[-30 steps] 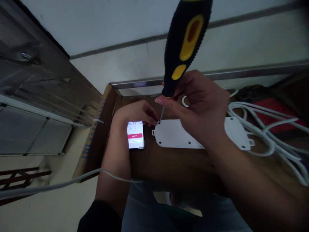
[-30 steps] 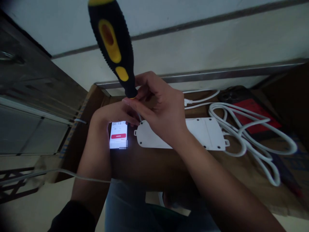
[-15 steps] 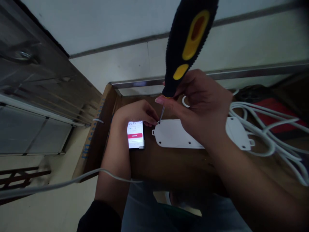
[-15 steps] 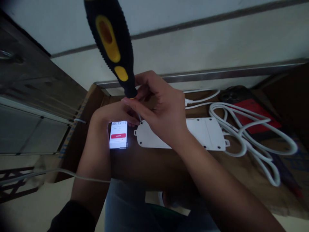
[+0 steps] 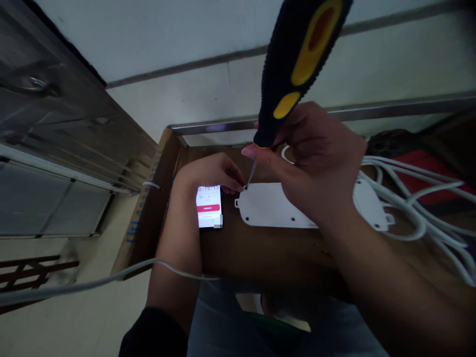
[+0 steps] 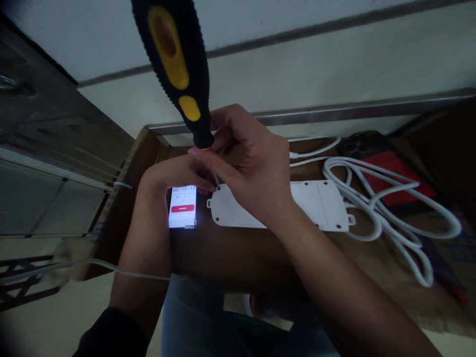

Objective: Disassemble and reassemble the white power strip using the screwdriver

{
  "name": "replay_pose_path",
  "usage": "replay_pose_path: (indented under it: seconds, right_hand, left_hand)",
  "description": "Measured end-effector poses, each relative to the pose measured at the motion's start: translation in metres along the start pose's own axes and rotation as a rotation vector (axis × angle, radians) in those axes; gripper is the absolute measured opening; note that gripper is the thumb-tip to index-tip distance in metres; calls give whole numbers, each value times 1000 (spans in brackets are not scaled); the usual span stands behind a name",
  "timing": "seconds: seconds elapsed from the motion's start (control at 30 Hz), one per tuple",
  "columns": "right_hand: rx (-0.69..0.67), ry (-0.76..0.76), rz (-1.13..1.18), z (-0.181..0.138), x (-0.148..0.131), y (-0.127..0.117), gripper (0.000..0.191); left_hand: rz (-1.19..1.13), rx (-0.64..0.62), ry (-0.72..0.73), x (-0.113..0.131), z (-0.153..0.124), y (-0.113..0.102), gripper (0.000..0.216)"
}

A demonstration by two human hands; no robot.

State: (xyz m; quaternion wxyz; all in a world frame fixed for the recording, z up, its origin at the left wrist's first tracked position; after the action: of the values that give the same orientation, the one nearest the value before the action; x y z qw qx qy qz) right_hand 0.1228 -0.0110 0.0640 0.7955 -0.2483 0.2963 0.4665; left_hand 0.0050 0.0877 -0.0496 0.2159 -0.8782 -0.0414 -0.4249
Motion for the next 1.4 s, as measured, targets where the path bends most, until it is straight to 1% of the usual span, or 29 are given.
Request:
replay_pose_path:
  seconds: [0.13, 0.3, 0.37, 0.57, 0.8, 0.9, 1.03, 1.17, 1.3, 1.4]
  right_hand:
    - [5, 7, 24, 0, 1, -1, 26]
    - [4, -38, -7, 0, -2, -1, 25]
    - [9, -26, -29, -1, -1, -1, 26]
    - [-56, -2, -45, -2, -1, 4, 28]
    - [-122, -71, -62, 3, -9, 7, 27]
    - [-115, -91, -94, 3, -11, 6, 25]
    - [-128, -127, -58, 1, -13, 7, 23]
    - [-111, -69, -49, 0, -5, 6, 22]
    - [-93, -28, 23, -1, 2, 7, 27]
    - [-69, 47, 49, -2, 11, 7, 28]
  left_hand:
    - [-1, -5, -6, -2, 1, 0, 12]
    - [-4, 5, -11, 1, -1, 0, 11]
    - [-2, 14, -22, 2, -2, 0, 11]
    - [-10, 37, -29, 2, -3, -1, 11]
    - [13, 40, -38, 2, -4, -1, 8]
    - [0, 30, -22, 1, -2, -1, 7]
    - [-14, 14, -18, 1, -2, 0, 8]
    - [-10, 17, -46, 0, -2, 0, 11]
    - [-4, 11, -44, -1, -2, 1, 15]
    - [0, 4, -44, -2, -1, 0, 16]
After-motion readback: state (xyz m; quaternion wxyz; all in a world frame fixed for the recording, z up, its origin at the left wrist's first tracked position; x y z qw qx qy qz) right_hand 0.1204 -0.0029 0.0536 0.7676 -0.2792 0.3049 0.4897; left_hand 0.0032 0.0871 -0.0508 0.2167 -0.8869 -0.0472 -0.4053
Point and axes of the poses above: each hand's wrist, its own z-axis towards the middle knuckle, its own y-axis out of the palm, x = y × z, the point moved 9 cm from there along z, towards the middle knuckle, and after that the axes turned 3 degrees about -y, right-handed, at the moved point
